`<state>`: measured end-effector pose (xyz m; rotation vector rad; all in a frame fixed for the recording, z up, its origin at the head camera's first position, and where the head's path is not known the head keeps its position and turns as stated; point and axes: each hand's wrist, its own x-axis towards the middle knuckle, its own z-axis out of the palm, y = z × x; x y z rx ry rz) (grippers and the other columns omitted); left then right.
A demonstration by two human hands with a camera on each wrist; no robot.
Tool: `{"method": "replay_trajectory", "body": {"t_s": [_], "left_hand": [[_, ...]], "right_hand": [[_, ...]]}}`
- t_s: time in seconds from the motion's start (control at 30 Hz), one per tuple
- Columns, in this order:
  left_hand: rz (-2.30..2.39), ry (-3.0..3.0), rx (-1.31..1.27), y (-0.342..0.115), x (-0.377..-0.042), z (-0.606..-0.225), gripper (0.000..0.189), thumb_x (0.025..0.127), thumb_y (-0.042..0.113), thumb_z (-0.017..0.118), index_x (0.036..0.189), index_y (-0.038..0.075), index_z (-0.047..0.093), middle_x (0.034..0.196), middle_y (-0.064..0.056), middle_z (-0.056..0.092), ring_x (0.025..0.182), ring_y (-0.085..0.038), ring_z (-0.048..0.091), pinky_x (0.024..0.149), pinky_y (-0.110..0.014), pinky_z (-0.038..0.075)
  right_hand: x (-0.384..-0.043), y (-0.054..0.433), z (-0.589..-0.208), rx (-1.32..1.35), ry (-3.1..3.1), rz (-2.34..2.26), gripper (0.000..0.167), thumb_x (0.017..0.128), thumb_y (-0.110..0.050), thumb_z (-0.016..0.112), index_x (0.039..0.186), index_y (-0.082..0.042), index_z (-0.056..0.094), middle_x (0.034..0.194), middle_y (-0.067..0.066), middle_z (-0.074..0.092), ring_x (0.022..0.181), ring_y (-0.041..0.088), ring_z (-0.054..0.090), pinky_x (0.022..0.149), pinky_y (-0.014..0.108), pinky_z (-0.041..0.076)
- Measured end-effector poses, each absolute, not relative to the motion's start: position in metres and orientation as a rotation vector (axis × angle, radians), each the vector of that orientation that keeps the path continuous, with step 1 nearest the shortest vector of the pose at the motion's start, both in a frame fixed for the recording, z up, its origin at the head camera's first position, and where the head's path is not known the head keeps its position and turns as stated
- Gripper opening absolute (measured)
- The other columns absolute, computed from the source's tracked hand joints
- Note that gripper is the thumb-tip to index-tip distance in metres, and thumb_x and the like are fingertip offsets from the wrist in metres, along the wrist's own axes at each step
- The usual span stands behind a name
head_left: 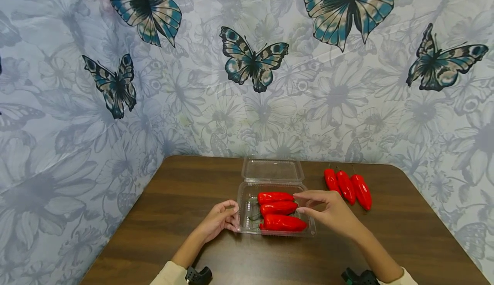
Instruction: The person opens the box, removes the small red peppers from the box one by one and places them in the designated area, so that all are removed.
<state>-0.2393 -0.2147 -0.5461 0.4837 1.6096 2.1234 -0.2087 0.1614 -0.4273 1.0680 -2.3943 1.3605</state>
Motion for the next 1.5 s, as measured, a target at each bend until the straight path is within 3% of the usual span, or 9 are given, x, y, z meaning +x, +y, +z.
{"method": "replay_trajectory", "body": {"t_s": [0.3, 0.53, 0.63, 0.77, 0.9, 1.5], "left_hand": [[2.126, 1.619, 0.468, -0.215, -0.239, -0.546, 0.009, 0.108, 0.011, 0.047, 0.11, 0.007, 0.055, 0.08, -0.001, 0.067, 0.067, -0.013, 0.07, 0.065, -0.033, 0.062], [2.126, 1.609, 0.49, -0.215, -0.239, -0.545, 0.01, 0.108, 0.01, 0.046, 0.11, 0.007, 0.055, 0.08, -0.001, 0.067, 0.067, -0.013, 0.07, 0.065, -0.032, 0.062], [2.126, 1.608, 0.487, -0.215, -0.239, -0.546, 0.01, 0.108, 0.01, 0.046, 0.109, 0.007, 0.055, 0.08, -0.002, 0.067, 0.067, -0.013, 0.07, 0.065, -0.032, 0.062], [2.125, 1.61, 0.485, -0.215, -0.239, -0.547, 0.009, 0.108, 0.01, 0.047, 0.11, 0.007, 0.055, 0.08, -0.001, 0.067, 0.067, -0.013, 0.07, 0.065, -0.033, 0.062], [2.127, 1.613, 0.483, -0.215, -0.239, -0.549, 0.01, 0.108, 0.009, 0.047, 0.11, 0.006, 0.055, 0.079, -0.001, 0.067, 0.067, -0.014, 0.071, 0.065, -0.033, 0.062], [2.128, 1.608, 0.468, -0.213, -0.236, -0.543, 0.012, 0.108, 0.011, 0.047, 0.112, 0.001, 0.052, 0.077, -0.002, 0.066, 0.065, -0.014, 0.069, 0.064, -0.032, 0.062]], "right_hand": [[-0.206, 0.152, -0.433, 1.154, -2.394, 1.375, 0.038, 0.088, -0.019, 0.082, 0.124, -0.015, 0.072, 0.116, 0.0, 0.074, 0.089, 0.013, 0.07, 0.074, 0.037, 0.061], [-0.207, 0.146, -0.442, 1.241, -2.381, 1.34, 0.042, 0.087, -0.025, 0.082, 0.127, -0.021, 0.07, 0.116, -0.006, 0.073, 0.08, 0.008, 0.064, 0.067, 0.032, 0.058], [-0.206, 0.143, -0.446, 1.259, -2.392, 1.293, 0.043, 0.087, -0.027, 0.082, 0.128, -0.022, 0.07, 0.118, -0.008, 0.072, 0.092, 0.009, 0.068, 0.077, 0.03, 0.059], [-0.205, 0.14, -0.45, 1.278, -2.404, 1.258, 0.042, 0.087, -0.029, 0.082, 0.126, -0.014, 0.071, 0.12, -0.003, 0.073, 0.106, 0.017, 0.07, 0.088, 0.034, 0.059], [-0.205, 0.138, -0.452, 1.281, -2.413, 1.243, 0.042, 0.088, -0.029, 0.081, 0.124, -0.009, 0.072, 0.119, 0.001, 0.074, 0.105, 0.02, 0.071, 0.089, 0.034, 0.059], [-0.207, 0.134, -0.463, 1.235, -2.518, 1.081, 0.04, 0.084, -0.021, 0.085, 0.122, -0.014, 0.074, 0.117, -0.007, 0.073, 0.109, 0.015, 0.07, 0.093, 0.039, 0.058]]}}
